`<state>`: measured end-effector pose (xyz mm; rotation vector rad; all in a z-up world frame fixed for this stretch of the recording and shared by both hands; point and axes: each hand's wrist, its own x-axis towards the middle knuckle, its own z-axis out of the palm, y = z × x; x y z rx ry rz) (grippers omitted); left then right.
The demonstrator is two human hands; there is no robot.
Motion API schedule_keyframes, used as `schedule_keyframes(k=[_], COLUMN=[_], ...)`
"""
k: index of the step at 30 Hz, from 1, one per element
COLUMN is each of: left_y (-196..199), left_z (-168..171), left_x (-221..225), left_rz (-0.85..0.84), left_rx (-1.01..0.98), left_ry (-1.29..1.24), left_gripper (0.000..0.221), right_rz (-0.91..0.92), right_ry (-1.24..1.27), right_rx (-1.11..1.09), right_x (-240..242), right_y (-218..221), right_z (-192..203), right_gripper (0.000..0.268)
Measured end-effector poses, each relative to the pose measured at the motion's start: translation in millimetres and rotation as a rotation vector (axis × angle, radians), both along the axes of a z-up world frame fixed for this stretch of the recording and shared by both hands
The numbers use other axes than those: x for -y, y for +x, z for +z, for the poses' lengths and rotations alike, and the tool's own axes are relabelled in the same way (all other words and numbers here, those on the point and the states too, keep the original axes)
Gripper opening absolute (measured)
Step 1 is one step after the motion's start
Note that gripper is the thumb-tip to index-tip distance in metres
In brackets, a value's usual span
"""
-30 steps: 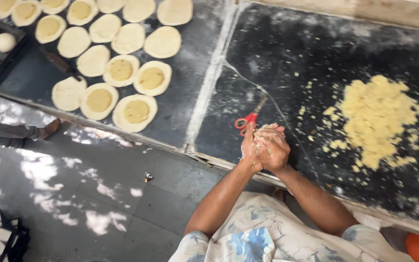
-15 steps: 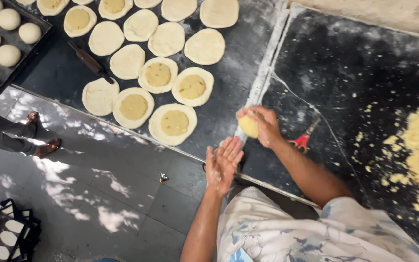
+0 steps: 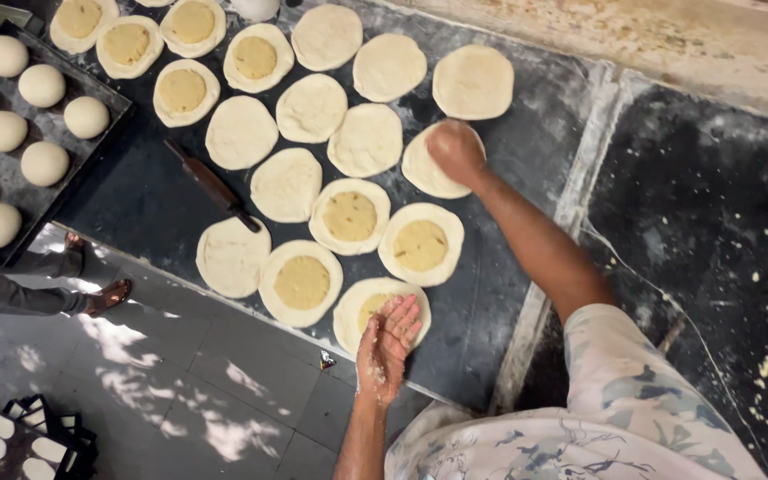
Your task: The person prepares stuffed dough balls by picking up portions of yellow filling, rolling them into small spheres by hand, and then placing each sphere into the center of a flattened dough disc before folding the dough edges over the filling.
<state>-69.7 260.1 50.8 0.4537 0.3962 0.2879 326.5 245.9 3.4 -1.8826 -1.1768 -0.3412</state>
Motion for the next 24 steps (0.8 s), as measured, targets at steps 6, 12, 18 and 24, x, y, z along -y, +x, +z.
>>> schedule_keyframes(k=[6, 12, 18, 24], left_y=[19, 46, 39, 1], left_z=[-5, -7, -3, -5], left_x=[-20, -34, -30, -32], left_rz=[-0.042, -0.07, -0.092, -0.086], left_rx=[-0.091, -0.056, 0.022, 0.052], left_ry=[-0.077, -0.057, -0.041, -0.037], left_gripper=[0.06, 0.059, 0.058, 0.053], right_rz=[0.047, -0.19, -0.077, -0.148], right_ry=[-0.585, -0.792, -0.555, -0.065], right_rx=[-0.255, -0.018, -0.377, -0.208], right_x=[-13, -51, -29, 109], right_y=[34, 24, 34, -76], right_z=[-19, -18, -21, -13], right_gripper=[0.045, 0.09, 0.08, 0.065])
